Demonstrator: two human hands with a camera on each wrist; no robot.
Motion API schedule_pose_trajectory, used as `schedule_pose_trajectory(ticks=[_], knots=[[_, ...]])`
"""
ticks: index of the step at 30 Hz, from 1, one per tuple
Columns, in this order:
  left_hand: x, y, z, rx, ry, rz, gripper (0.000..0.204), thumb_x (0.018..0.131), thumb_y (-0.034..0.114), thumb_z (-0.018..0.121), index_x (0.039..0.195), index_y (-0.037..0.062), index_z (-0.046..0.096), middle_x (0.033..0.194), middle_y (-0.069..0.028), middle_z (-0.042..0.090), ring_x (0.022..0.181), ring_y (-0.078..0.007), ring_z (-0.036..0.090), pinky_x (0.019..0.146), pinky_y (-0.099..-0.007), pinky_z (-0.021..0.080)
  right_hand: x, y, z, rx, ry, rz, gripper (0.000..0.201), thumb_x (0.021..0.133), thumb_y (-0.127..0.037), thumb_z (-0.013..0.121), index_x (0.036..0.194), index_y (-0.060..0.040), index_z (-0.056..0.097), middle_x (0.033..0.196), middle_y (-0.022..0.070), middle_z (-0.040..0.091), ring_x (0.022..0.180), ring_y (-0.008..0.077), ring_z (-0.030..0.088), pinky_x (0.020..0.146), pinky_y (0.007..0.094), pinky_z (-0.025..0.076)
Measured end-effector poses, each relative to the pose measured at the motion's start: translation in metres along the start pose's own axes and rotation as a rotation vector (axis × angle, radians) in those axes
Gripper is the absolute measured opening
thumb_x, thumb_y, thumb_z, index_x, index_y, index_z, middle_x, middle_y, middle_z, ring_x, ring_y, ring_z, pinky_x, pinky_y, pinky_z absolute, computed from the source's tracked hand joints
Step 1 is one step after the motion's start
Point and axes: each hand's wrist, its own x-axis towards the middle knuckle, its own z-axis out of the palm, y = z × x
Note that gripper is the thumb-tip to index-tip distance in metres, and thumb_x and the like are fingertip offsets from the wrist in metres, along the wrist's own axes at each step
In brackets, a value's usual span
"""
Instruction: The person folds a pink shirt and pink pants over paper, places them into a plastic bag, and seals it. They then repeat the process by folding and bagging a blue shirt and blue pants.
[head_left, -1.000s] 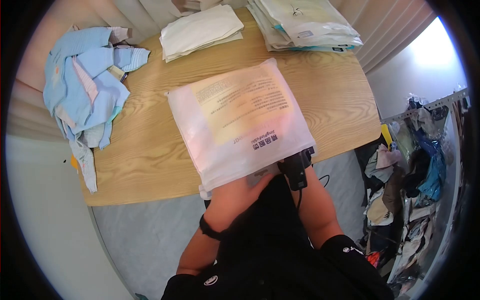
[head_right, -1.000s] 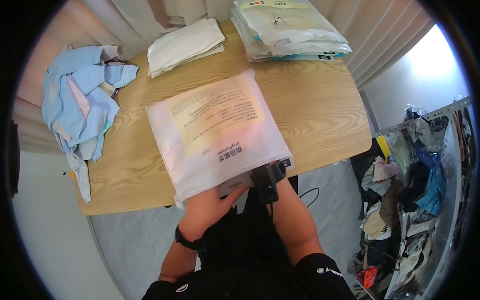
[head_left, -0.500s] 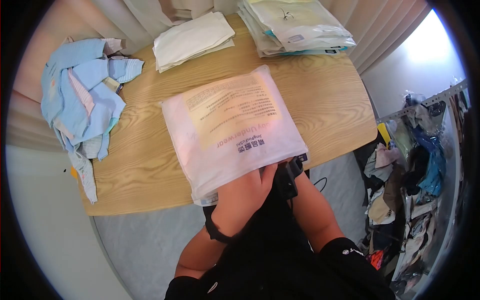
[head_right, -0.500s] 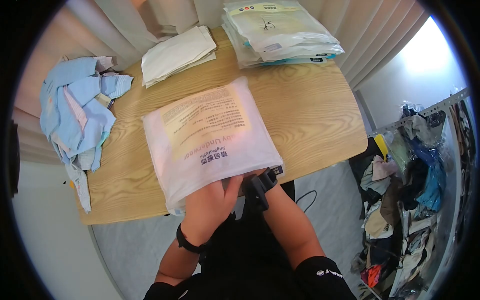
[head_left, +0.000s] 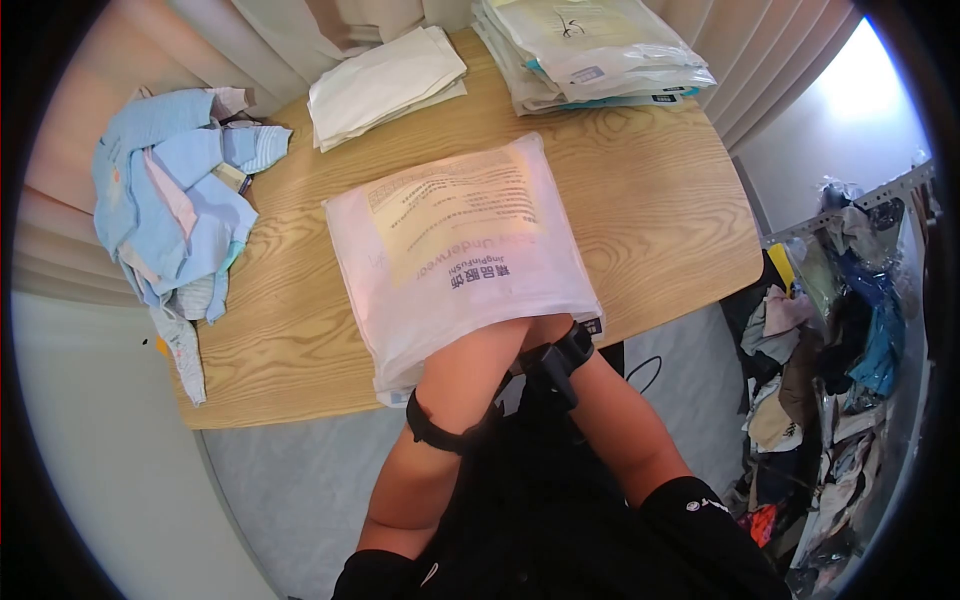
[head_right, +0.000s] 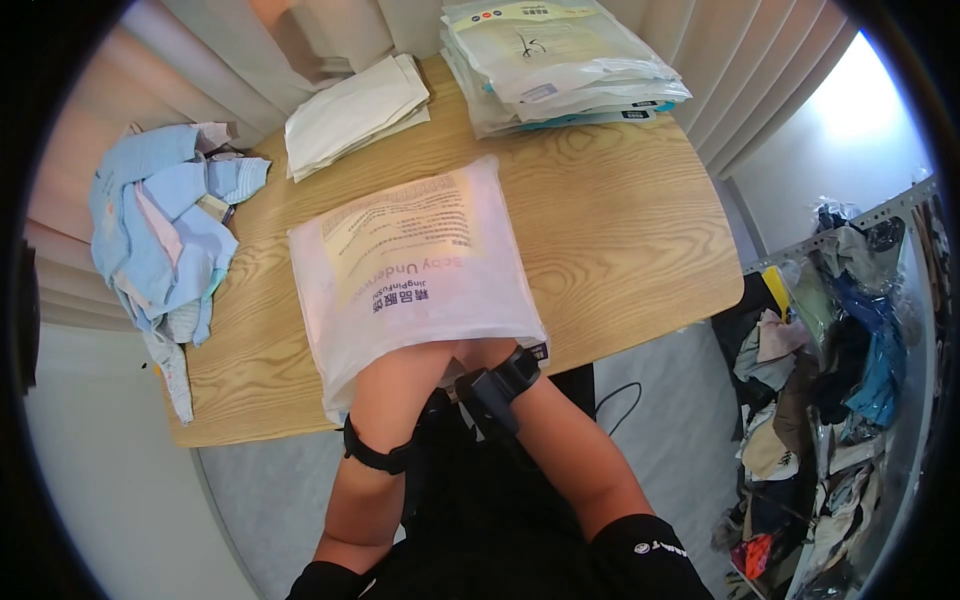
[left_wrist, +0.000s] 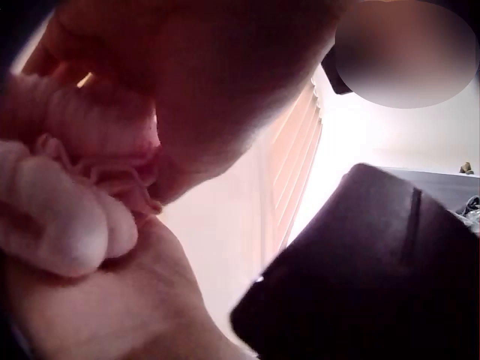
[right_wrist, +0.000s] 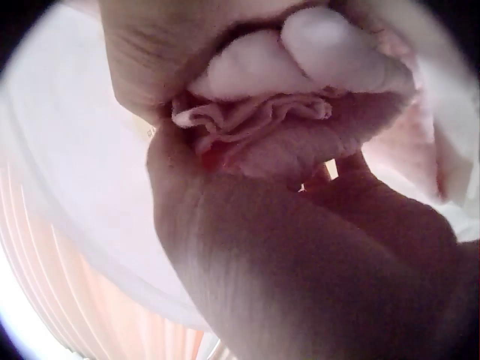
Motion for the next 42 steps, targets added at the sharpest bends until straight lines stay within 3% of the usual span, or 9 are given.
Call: schedule_pose_trajectory(ticks=[8,11,15,19,22,24,27,30,42], knots=[[-0.015,-0.046,-0.003,0.249,0.046,0.055,0.025,0.088,0.018,0.059,0.108,0.0035,0.065,0.103,-0.0142,0.066,0.101,-0.0278,0.061,0.085,-0.0355,0.049,-0.012,0.010,-0.009,-0.180,0.006,-0.055,0.046,0.093,-0.032,0.057,0.128,-0.0033,0.050,0.124,0.0163,0.056,0.113,0.0280,0.054,0.094,0.0396,0.045],[-0.031,-0.049,-0.006,-1.649,0.403,-0.528,0.033,0.095,0.019,0.056,0.120,-0.0024,0.056,0.112,-0.0116,0.064,0.108,-0.0221,0.058,0.093,-0.0357,0.047,-0.023,-0.030,-0.016,-0.871,-0.050,-0.322,0.038,0.096,-0.026,0.051,0.127,-0.0026,0.050,0.124,0.0136,0.054,0.115,0.0262,0.052,0.096,0.0358,0.043],[-0.065,-0.063,-0.003,-0.611,0.256,-0.301,0.038,0.089,0.011,0.062,0.124,-0.0027,0.054,0.118,-0.0134,0.063,0.106,-0.0209,0.059,0.090,-0.0317,0.046,-0.049,-0.038,-0.015,-0.815,0.170,-0.194,0.032,0.092,-0.023,0.055,0.116,-0.0022,0.056,0.113,0.0159,0.058,0.105,0.0303,0.055,0.091,0.0379,0.045],[-0.072,-0.057,-0.006,-0.528,0.176,-0.187,0.040,0.093,0.010,0.058,0.129,-0.0049,0.047,0.124,-0.0114,0.057,0.112,-0.0182,0.053,0.094,-0.0332,0.046,-0.059,-0.043,-0.033,-1.032,-0.060,-0.231,0.033,0.094,-0.020,0.053,0.121,-0.0012,0.052,0.118,0.0168,0.056,0.108,0.0293,0.053,0.092,0.0370,0.045],[-0.080,-0.060,-0.003,-0.623,0.151,-0.263,0.040,0.095,0.009,0.054,0.132,-0.0026,0.045,0.126,-0.0118,0.055,0.112,-0.0186,0.053,0.094,-0.0328,0.047,-0.082,-0.050,-0.023,-0.696,-0.068,-0.097,0.032,0.093,-0.012,0.054,0.123,-0.0020,0.053,0.120,0.0162,0.056,0.111,0.0300,0.053,0.094,0.0380,0.044],[-0.085,-0.059,-0.004,-0.891,0.124,-0.266,0.042,0.097,0.010,0.052,0.136,0.0002,0.041,0.128,-0.0110,0.053,0.113,-0.0188,0.053,0.093,-0.0328,0.048,-0.106,-0.060,-0.001,0.393,0.190,0.279,0.033,0.087,-0.005,0.059,0.120,-0.0021,0.058,0.116,0.0151,0.060,0.110,0.0331,0.055,0.093,0.0402,0.044],[-0.091,-0.051,-0.006,-1.500,0.211,-0.549,0.043,0.099,0.018,0.048,0.138,0.0024,0.038,0.130,-0.0106,0.052,0.114,-0.0205,0.054,0.092,-0.0344,0.049,-0.132,-0.076,-0.004,-0.715,-0.071,-0.172,0.031,0.082,-0.003,0.064,0.112,0.0002,0.063,0.110,0.0164,0.062,0.106,0.0362,0.056,0.092,0.0408,0.044],[-0.104,-0.064,-0.002,-1.850,0.163,-0.695,0.046,0.103,0.032,0.037,0.141,0.0051,0.035,0.136,-0.0109,0.047,0.120,-0.0225,0.050,0.096,-0.0392,0.047,-0.127,-0.094,-0.001,-0.834,-0.258,-0.284,0.033,0.079,-0.003,0.064,0.111,0.0011,0.061,0.105,0.0158,0.063,0.095,0.0358,0.061,0.086,0.0421,0.047],[-0.118,-0.063,0.001,-1.028,0.164,-0.588,0.033,0.095,0.015,0.056,0.123,-0.0016,0.053,0.116,-0.0114,0.062,0.105,-0.0185,0.058,0.088,-0.0336,0.049,-0.137,-0.092,0.002,-0.897,-0.441,-0.549,0.027,0.070,-0.001,0.064,0.096,0.0046,0.066,0.096,0.0178,0.067,0.087,0.0302,0.065,0.081,0.0388,0.051]])
